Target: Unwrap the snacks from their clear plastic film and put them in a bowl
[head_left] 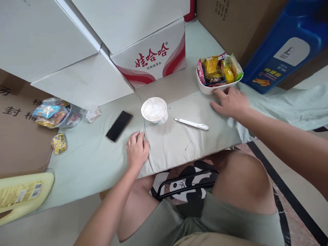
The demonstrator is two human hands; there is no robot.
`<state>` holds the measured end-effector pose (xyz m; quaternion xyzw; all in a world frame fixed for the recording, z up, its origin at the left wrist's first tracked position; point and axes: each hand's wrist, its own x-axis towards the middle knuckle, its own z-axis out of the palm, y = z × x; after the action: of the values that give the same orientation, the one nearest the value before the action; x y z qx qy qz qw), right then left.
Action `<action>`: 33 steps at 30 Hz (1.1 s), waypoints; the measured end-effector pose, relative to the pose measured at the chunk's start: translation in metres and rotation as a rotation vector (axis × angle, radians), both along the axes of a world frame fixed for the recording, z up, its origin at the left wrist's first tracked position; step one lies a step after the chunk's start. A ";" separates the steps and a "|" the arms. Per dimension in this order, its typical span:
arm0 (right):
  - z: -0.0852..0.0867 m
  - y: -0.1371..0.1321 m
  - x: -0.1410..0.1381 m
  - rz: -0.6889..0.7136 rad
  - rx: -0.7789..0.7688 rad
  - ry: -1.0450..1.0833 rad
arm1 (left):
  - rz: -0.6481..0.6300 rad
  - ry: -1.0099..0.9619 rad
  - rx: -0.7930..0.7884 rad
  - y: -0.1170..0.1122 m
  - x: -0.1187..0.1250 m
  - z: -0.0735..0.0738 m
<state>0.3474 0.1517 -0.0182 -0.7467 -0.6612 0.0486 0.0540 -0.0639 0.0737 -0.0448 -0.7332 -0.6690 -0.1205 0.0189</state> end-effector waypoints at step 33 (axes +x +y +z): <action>0.065 -0.100 -0.087 0.382 -0.209 0.344 | 0.013 -0.063 -0.036 -0.014 0.005 0.004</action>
<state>0.2605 0.0515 0.0468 -0.5909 -0.7624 0.2520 0.0780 -0.0587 0.0594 -0.0406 -0.7250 -0.6760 -0.1312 -0.0146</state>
